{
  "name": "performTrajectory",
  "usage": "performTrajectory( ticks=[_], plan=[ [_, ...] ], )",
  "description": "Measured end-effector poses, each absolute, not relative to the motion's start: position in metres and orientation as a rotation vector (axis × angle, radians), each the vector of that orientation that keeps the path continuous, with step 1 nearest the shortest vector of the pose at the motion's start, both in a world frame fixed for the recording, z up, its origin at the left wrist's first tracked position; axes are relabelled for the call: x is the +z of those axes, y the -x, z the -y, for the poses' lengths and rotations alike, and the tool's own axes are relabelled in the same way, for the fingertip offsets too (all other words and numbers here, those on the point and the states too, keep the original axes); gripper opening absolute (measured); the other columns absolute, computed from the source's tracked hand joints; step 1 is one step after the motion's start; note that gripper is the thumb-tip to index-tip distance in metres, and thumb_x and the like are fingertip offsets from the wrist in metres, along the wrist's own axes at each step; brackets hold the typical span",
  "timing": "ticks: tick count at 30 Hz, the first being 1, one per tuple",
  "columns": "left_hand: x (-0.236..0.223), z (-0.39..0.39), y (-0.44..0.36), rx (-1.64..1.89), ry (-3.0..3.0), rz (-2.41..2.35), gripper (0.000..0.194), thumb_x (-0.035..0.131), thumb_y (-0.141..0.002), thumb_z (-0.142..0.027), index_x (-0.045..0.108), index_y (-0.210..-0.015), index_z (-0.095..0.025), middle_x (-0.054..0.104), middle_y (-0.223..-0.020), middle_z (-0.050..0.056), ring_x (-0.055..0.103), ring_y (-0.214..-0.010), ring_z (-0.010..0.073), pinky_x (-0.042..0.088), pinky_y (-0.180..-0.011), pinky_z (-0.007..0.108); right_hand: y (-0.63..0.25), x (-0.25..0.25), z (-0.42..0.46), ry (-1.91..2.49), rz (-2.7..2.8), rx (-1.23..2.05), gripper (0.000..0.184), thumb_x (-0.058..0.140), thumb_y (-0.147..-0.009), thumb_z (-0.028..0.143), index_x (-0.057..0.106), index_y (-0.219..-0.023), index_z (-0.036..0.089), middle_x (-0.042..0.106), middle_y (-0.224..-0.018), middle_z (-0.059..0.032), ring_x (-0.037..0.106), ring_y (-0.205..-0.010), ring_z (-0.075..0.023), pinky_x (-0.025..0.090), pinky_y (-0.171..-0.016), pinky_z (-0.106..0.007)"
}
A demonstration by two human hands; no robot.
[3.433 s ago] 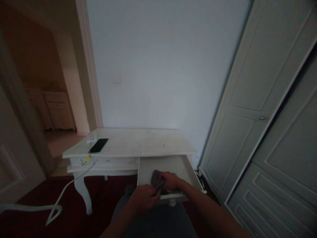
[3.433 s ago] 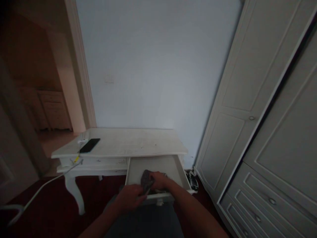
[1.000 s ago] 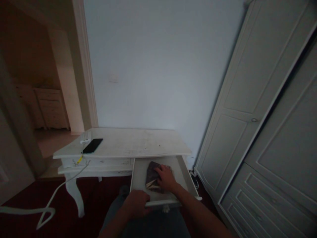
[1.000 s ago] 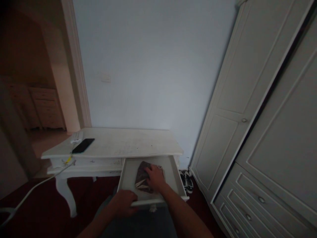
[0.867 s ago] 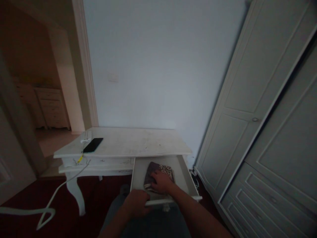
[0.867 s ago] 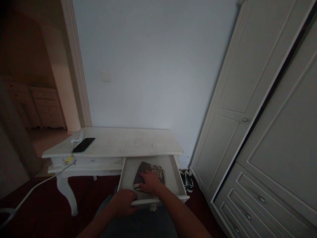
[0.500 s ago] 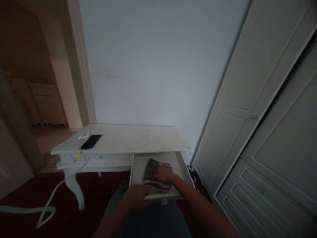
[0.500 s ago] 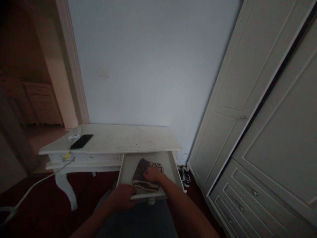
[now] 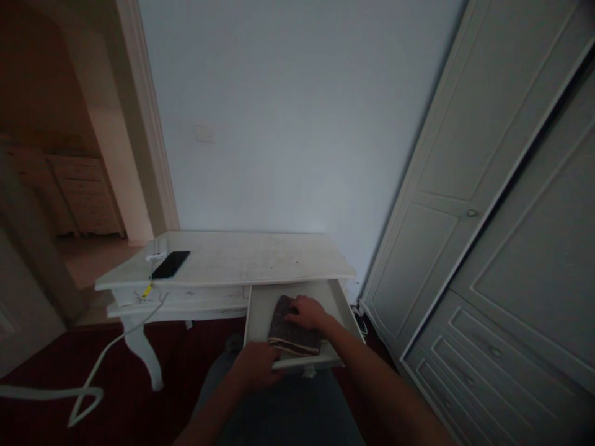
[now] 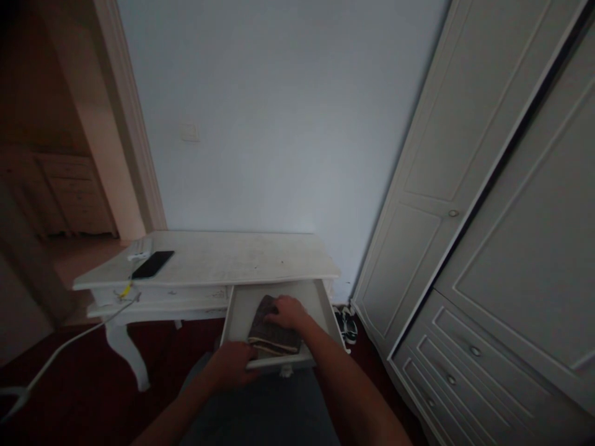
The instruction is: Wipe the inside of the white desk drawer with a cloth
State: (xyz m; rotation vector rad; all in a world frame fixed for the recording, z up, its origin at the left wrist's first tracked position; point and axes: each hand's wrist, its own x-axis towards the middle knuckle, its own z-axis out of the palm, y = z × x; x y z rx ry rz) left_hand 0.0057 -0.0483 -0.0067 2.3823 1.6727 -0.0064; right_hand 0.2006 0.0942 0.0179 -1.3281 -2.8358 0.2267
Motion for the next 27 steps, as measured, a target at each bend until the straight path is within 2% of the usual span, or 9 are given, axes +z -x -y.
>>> performTrajectory(
  ticks=[2,4,6,10,13,20,27],
  plan=[
    [-0.006,0.048,-0.006,-0.002,-2.379,-1.664,0.038,0.057,-0.089,-0.062,0.076,-0.101,-0.032,0.081,-0.108,0.010,0.075,-0.101,0.0345,0.053,-0.085,0.042,-0.204,0.015,-0.096,1.365,2.822,0.197,0.066,0.073,-0.084,0.067,0.069,-0.133,0.023,0.067,-0.133,-0.0161,0.065,-0.119,-0.0344,0.051,-0.098,-0.042],
    [-0.005,0.049,-0.006,0.011,-2.383,-1.647,0.036,0.057,-0.090,-0.061,0.076,-0.101,-0.034,0.081,-0.108,0.008,0.075,-0.102,0.0339,0.053,-0.085,0.041,-0.205,0.011,-0.096,1.403,2.843,0.177,0.080,0.085,-0.070,0.066,0.068,-0.134,0.022,0.063,-0.137,-0.0174,0.063,-0.122,-0.0366,0.053,-0.099,-0.044],
    [-0.005,0.049,-0.006,0.023,-2.394,-1.634,0.033,0.058,-0.090,-0.058,0.077,-0.102,-0.035,0.081,-0.108,0.007,0.075,-0.102,0.0334,0.053,-0.085,0.040,-0.203,0.008,-0.093,1.431,2.860,0.158,0.084,0.090,-0.064,0.064,0.068,-0.133,0.022,0.061,-0.139,-0.0179,0.062,-0.123,-0.0380,0.054,-0.099,-0.047],
    [-0.006,0.048,-0.006,0.016,-2.404,-1.659,0.032,0.058,-0.090,-0.056,0.077,-0.101,-0.033,0.081,-0.107,0.008,0.076,-0.100,0.0334,0.053,-0.084,0.040,-0.194,0.004,-0.084,1.470,2.831,0.109,0.078,0.090,-0.066,0.057,0.068,-0.131,0.021,0.058,-0.142,-0.0211,0.060,-0.126,-0.0421,0.056,-0.096,-0.055],
    [-0.007,0.048,-0.006,0.018,-2.403,-1.661,0.032,0.060,-0.089,-0.056,0.076,-0.102,-0.033,0.081,-0.108,0.008,0.076,-0.101,0.0333,0.053,-0.084,0.040,-0.186,0.003,-0.078,1.490,2.804,0.076,0.071,0.088,-0.069,0.049,0.068,-0.130,0.018,0.057,-0.144,-0.0234,0.058,-0.129,-0.0433,0.055,-0.097,-0.057],
    [-0.009,0.047,-0.005,0.009,-2.398,-1.656,0.033,0.059,-0.089,-0.057,0.075,-0.099,-0.030,0.081,-0.106,0.009,0.075,-0.101,0.0353,0.052,-0.084,0.041,-0.173,0.000,-0.077,1.555,2.771,0.109,0.077,0.086,-0.069,0.032,0.060,-0.139,0.014,0.066,-0.136,-0.0243,0.067,-0.121,-0.0378,0.056,-0.099,-0.046],
    [-0.008,0.047,-0.005,-0.026,-2.350,-1.652,0.038,0.057,-0.089,-0.059,0.074,-0.105,-0.029,0.080,-0.114,0.011,0.073,-0.108,0.0361,0.050,-0.090,0.042,-0.166,0.000,-0.084,1.666,2.748,0.176,0.059,0.084,-0.070,0.032,0.071,-0.125,0.015,0.074,-0.123,-0.0226,0.073,-0.113,-0.0364,0.058,-0.093,-0.041]
  ],
)
